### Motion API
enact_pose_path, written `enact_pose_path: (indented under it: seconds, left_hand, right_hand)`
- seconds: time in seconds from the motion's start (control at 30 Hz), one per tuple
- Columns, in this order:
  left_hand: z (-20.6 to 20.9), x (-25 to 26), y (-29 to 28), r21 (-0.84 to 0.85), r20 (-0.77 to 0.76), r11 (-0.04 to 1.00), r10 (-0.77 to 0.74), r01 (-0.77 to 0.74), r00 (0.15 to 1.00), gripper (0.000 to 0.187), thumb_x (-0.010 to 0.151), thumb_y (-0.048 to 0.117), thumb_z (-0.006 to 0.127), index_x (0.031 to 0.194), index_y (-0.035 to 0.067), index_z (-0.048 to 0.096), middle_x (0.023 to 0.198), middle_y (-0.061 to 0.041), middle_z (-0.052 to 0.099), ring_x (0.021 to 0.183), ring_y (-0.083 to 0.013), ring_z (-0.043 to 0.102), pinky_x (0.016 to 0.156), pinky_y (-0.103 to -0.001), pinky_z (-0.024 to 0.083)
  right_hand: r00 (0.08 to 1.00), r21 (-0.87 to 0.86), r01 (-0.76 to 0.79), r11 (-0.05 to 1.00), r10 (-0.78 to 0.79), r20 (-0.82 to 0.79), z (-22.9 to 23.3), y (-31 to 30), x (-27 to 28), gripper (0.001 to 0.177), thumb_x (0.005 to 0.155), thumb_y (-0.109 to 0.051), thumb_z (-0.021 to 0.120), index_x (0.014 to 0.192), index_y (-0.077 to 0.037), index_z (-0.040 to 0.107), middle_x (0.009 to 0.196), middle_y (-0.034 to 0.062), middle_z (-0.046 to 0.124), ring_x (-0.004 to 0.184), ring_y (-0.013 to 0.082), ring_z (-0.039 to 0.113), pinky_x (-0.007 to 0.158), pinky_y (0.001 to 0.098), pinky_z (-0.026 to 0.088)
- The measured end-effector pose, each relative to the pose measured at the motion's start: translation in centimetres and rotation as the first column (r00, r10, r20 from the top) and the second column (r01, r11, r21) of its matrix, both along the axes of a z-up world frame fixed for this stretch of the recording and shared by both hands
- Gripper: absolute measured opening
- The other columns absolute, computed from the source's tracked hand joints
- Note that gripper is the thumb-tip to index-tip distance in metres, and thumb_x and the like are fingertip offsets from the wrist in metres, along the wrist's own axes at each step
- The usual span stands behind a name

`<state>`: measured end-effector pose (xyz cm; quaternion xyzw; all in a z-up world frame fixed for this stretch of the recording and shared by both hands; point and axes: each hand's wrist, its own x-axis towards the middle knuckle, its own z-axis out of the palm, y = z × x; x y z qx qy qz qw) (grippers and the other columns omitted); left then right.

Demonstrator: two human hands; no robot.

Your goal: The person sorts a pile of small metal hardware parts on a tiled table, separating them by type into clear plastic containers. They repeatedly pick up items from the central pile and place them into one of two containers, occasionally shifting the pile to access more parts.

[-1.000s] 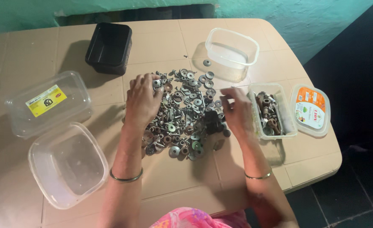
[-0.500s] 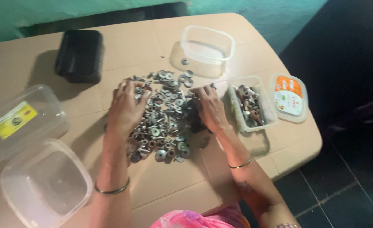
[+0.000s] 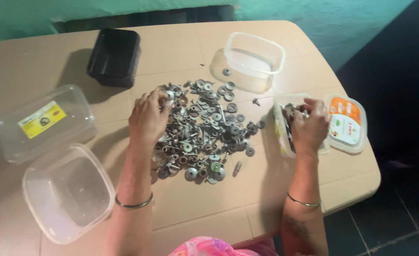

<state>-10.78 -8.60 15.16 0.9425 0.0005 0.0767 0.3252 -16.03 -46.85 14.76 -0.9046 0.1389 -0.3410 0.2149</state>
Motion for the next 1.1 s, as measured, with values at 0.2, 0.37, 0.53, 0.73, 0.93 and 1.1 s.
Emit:
enact_pose_path:
  seconds: [0.2, 0.37, 0.53, 0.73, 0.93, 1.1]
  left_hand:
    - [-2.7, 1.1, -1.1, 0.062, -0.003, 0.996, -0.068, 0.068, 0.998, 0.023, 0.095, 0.030, 0.069, 0.114, 0.016, 0.073, 0.119, -0.006, 0.069, 0.114, -0.0293, 0.062, 0.100, -0.045, 0.047]
    - [-3.6, 0.2, -2.7, 0.191, 0.156, 0.977, -0.125, 0.094, 0.980, 0.025, 0.091, 0.024, 0.073, 0.116, 0.020, 0.076, 0.115, -0.004, 0.070, 0.117, -0.0299, 0.059, 0.105, -0.048, 0.042]
    - [-3.9, 0.4, -3.3, 0.210, 0.205, 0.976, -0.098, 0.054, 0.974, 0.029, 0.086, 0.027, 0.078, 0.113, 0.017, 0.073, 0.117, -0.006, 0.070, 0.117, -0.0305, 0.059, 0.101, -0.050, 0.041]
    - [-3.0, 0.2, -3.6, 0.159, 0.139, 0.987, -0.058, 0.036, 0.989, 0.025, 0.089, 0.026, 0.078, 0.109, 0.015, 0.071, 0.114, -0.008, 0.068, 0.117, -0.0306, 0.058, 0.104, -0.049, 0.041]
    - [-0.5, -0.4, -5.1, -0.317, 0.224, 0.925, -0.142, 0.210, 0.964, 0.021, 0.097, 0.022, 0.075, 0.110, 0.007, 0.068, 0.105, -0.007, 0.074, 0.097, -0.0200, 0.071, 0.088, -0.037, 0.054]
    - [0.1, -1.7, -8.5, -0.557, 0.022, 0.776, -0.341, 0.295, 0.940, 0.022, 0.092, 0.022, 0.076, 0.102, 0.005, 0.069, 0.085, -0.004, 0.074, 0.077, -0.0112, 0.068, 0.068, -0.028, 0.055]
  right_hand:
    - [0.996, 0.028, -0.029, 0.999, 0.027, 0.085, 0.8, 1.2, -0.2, 0.030, 0.086, 0.000, 0.076, 0.113, -0.002, 0.065, 0.107, 0.0146, 0.071, 0.100, 0.0306, 0.066, 0.089, 0.0430, 0.051]
    - [0.982, 0.307, -0.164, 0.938, 0.125, 0.142, 1.2, 4.9, -0.5, 0.026, 0.092, -0.003, 0.071, 0.117, -0.004, 0.065, 0.109, 0.0123, 0.069, 0.096, 0.0272, 0.068, 0.084, 0.0383, 0.054]
    - [0.882, -0.027, -0.426, 0.904, 0.422, 0.212, 0.4, 10.0, -1.1, 0.026, 0.087, -0.001, 0.074, 0.111, -0.003, 0.065, 0.105, 0.0151, 0.069, 0.102, 0.0340, 0.066, 0.090, 0.0428, 0.052]
    - [0.807, -0.008, -0.582, 0.813, 0.579, 0.113, 1.3, 13.0, -2.3, 0.024, 0.089, -0.002, 0.073, 0.111, -0.005, 0.066, 0.104, 0.0100, 0.071, 0.100, 0.0320, 0.066, 0.086, 0.0418, 0.053]
    - [0.791, 0.107, -0.610, 0.785, 0.596, 0.137, 1.6, 13.0, -2.1, 0.026, 0.090, -0.002, 0.072, 0.115, -0.007, 0.065, 0.105, 0.0083, 0.071, 0.099, 0.0267, 0.069, 0.083, 0.0378, 0.057]
    - [0.784, 0.280, -0.597, 0.752, 0.621, 0.004, 3.0, 12.5, -2.5, 0.044, 0.088, -0.006, 0.075, 0.130, -0.005, 0.060, 0.112, 0.0115, 0.066, 0.086, 0.0215, 0.071, 0.071, 0.0337, 0.056]
